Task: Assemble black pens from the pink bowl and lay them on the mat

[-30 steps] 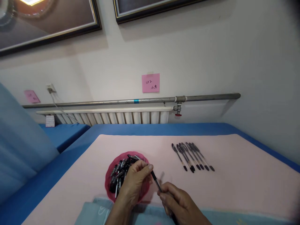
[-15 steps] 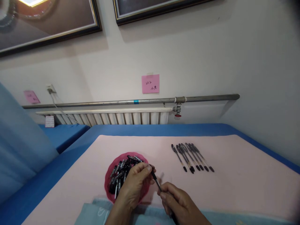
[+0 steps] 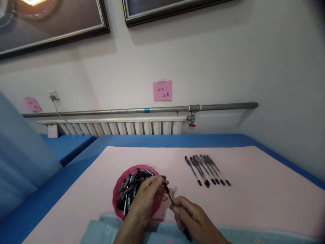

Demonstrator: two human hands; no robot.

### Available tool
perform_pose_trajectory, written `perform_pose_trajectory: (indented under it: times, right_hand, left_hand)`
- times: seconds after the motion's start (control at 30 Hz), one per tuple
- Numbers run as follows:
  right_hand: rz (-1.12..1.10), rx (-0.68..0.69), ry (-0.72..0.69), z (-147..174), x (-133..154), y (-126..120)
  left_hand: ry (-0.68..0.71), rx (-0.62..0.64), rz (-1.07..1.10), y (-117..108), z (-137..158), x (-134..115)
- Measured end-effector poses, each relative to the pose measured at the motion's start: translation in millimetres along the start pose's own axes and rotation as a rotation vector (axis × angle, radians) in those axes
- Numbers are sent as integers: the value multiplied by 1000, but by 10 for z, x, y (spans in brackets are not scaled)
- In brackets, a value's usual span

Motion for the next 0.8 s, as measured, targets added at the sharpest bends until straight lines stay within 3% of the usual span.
perform_pose_trajectory:
  times: [0.17, 0.37, 0.8]
  right_hand:
    - [2, 32, -6, 0, -6, 30]
    - [0, 4, -5, 6, 23, 5]
    - [35, 8, -26, 20, 21, 14]
  left_hand:
    - [69, 5, -36, -6, -11, -20]
    - [-16, -12, 21, 5, 4, 7]
    - [30, -8, -25, -1, 1, -11]
Point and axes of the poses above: each hand's wrist, its own z-axis away from the middle knuckle, its own y-axis out of the palm, x = y × z, the point moved 8 cm from there along -z, towards the middle knuckle, and after that the axes turned 10 degrees about y, right-handed, at the moved point
